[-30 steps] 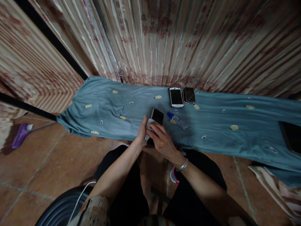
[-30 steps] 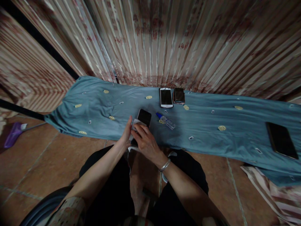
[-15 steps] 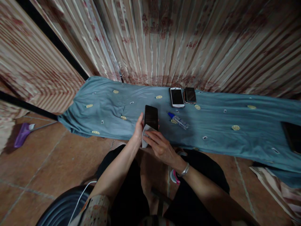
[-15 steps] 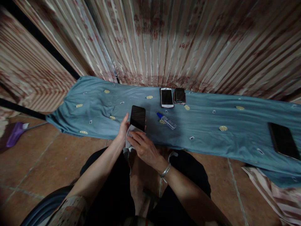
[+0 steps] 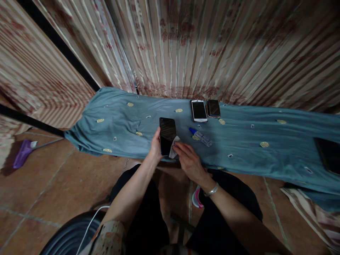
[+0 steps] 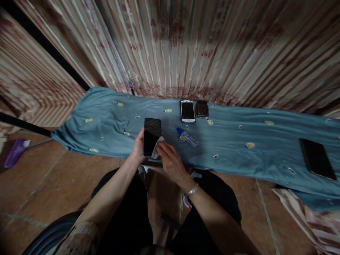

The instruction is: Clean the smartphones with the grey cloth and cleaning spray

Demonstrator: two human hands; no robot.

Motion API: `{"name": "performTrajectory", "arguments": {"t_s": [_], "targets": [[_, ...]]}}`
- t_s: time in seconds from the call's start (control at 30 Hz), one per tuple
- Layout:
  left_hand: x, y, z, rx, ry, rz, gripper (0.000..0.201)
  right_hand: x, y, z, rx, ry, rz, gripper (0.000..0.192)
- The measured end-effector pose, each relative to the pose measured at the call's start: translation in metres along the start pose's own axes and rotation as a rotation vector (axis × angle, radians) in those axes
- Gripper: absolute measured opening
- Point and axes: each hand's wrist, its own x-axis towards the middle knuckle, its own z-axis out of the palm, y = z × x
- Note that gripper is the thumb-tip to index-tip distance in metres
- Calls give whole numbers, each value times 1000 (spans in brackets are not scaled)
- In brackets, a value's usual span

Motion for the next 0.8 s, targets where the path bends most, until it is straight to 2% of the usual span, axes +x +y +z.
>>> {"name": "performTrajectory", "arguments": {"t_s": [0.1,0.2,0.33,0.43,0.5,0.6,0.8], "targets": [[-2,0,7,-7,25,15,57,0,4,1,72,51,147,42],[-3,0,14,-9,53,5,58,1,6,2,245,86,386,37],[1,0,19,-10,84,24,53,6,5,0,660,107,703,33],[6,-3,22,-14,70,47,52,12,0,-4,985,119,877,37],[10,-6,26,-15,40,41,52,15,-3,-7,1131,128,954,39],[16,-11,34,-23,-15,40,51,19,-4,-15,1231,170,1013,40],[34,-24,57,-37,-75,8,62,23,17,-38,1178,263,1047,33]]}}
